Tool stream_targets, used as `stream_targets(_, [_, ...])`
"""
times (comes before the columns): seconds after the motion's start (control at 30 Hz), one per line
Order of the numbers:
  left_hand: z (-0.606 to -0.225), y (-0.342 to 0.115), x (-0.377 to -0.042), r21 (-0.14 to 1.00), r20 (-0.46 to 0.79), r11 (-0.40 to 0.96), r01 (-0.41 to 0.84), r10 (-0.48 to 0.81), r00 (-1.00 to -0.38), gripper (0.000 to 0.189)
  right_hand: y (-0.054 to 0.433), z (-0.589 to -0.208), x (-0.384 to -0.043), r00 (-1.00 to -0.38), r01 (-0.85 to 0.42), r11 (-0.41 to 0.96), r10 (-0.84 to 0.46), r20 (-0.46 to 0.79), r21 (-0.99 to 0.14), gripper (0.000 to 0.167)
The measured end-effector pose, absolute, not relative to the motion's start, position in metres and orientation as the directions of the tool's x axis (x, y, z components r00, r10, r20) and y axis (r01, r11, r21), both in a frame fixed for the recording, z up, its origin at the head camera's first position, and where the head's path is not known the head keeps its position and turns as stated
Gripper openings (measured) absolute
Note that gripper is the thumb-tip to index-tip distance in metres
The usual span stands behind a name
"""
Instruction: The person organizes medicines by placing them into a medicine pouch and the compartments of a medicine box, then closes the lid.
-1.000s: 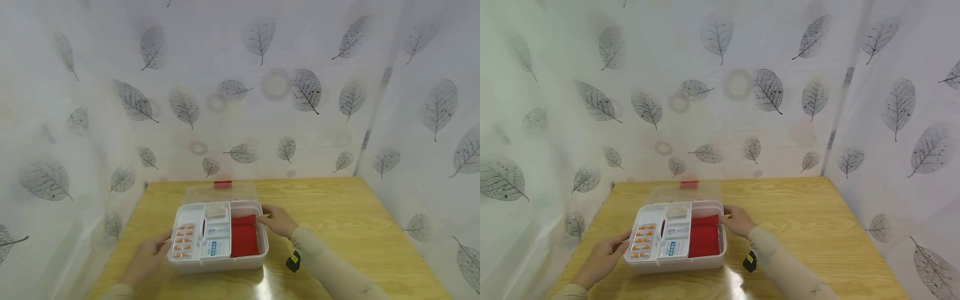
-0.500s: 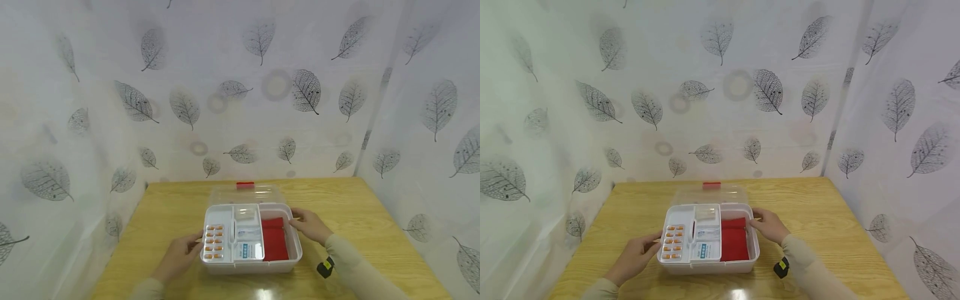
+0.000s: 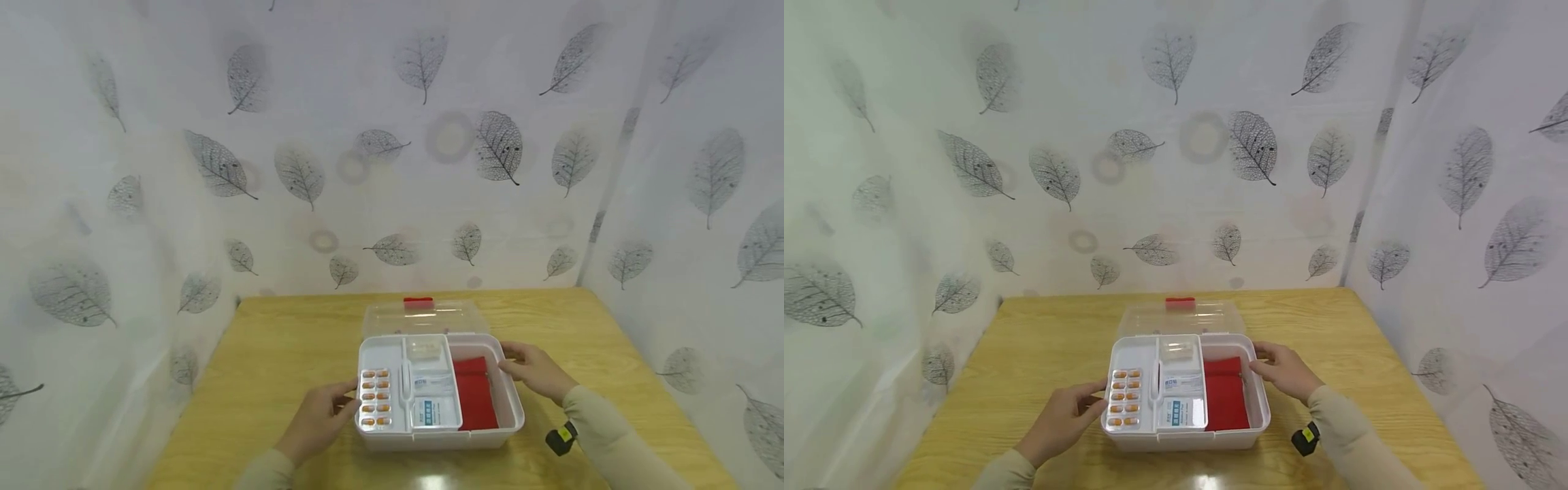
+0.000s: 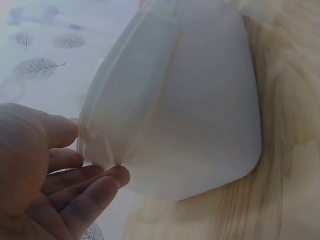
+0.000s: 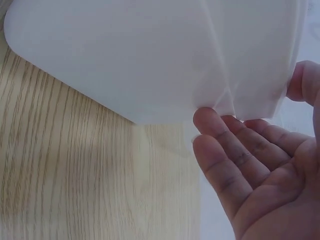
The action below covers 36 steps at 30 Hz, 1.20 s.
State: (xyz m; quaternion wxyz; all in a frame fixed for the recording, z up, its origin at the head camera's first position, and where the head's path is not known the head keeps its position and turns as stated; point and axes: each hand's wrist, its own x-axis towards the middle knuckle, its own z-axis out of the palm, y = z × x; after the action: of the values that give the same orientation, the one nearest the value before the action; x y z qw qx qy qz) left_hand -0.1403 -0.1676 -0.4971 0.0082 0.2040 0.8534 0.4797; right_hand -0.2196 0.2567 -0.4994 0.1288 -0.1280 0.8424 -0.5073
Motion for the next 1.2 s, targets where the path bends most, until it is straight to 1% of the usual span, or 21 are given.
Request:
stream_targets(0.1, [-0.497,-0.168,-0.139,0.813,0.19,0.46,0.356,0.369,-0.91,0.037,0.258,-0.499,-0.219,-0.93,-0.078,0.443,-0.356,-0.095,-0.893,0.054])
stream_targets(0.23, [-0.496,-0.173,-0.141,0.767,0.182,0.524,0.372,0.378,-0.908,0.036,0.259,-0.498,-0.219,-0.923,-0.066,0.446,-0.368,-0.116,-0.892,0.056])
stream_targets(0.37, [-0.492,-0.181,-0.151,0.74,0.167,0.576,0.348,0.345,-0.924,0.037,0.262,-0.498,-0.223,-0.919,-0.024,0.446,-0.361,-0.155,-0.894,0.058])
stream_targets(0.5, [-0.488,-0.186,-0.168,0.757,0.138,0.59,0.28,0.275,-0.951,0.041,0.265,-0.496,-0.232,-0.925,0.054,0.42,-0.322,-0.204,-0.906,0.061])
stream_targets(0.6, [-0.484,-0.185,-0.18,0.792,0.062,0.582,0.187,0.229,-0.972,0.051,0.266,-0.494,-0.24,-0.924,0.118,0.383,-0.296,-0.243,-0.916,0.065])
stream_targets(0.7, [-0.483,-0.18,-0.191,0.84,-0.021,0.534,0.093,0.203,-0.979,0.065,0.264,-0.495,-0.249,-0.913,0.17,0.353,-0.295,-0.282,-0.92,0.069])
stream_targets(0.77, [-0.484,-0.177,-0.198,0.88,-0.077,0.475,0.026,0.197,-0.977,0.073,0.262,-0.496,-0.254,-0.902,0.193,0.346,-0.304,-0.305,-0.918,0.072])
stream_targets(0.9, [-0.493,-0.171,-0.212,0.937,-0.136,0.344,-0.056,0.213,-0.968,0.075,0.257,-0.5,-0.262,-0.876,0.232,0.326,-0.341,-0.342,-0.917,0.073])
stream_targets(1.0, [-0.498,-0.166,-0.22,0.96,-0.155,0.265,-0.09,0.235,-0.96,0.075,0.254,-0.505,-0.267,-0.858,0.258,0.298,-0.367,-0.36,-0.919,0.073])
stream_targets(1.2, [-0.507,-0.157,-0.232,0.971,-0.197,0.187,-0.15,0.264,-0.944,0.074,0.248,-0.51,-0.271,-0.852,0.261,0.304,-0.375,-0.366,-0.916,0.07])
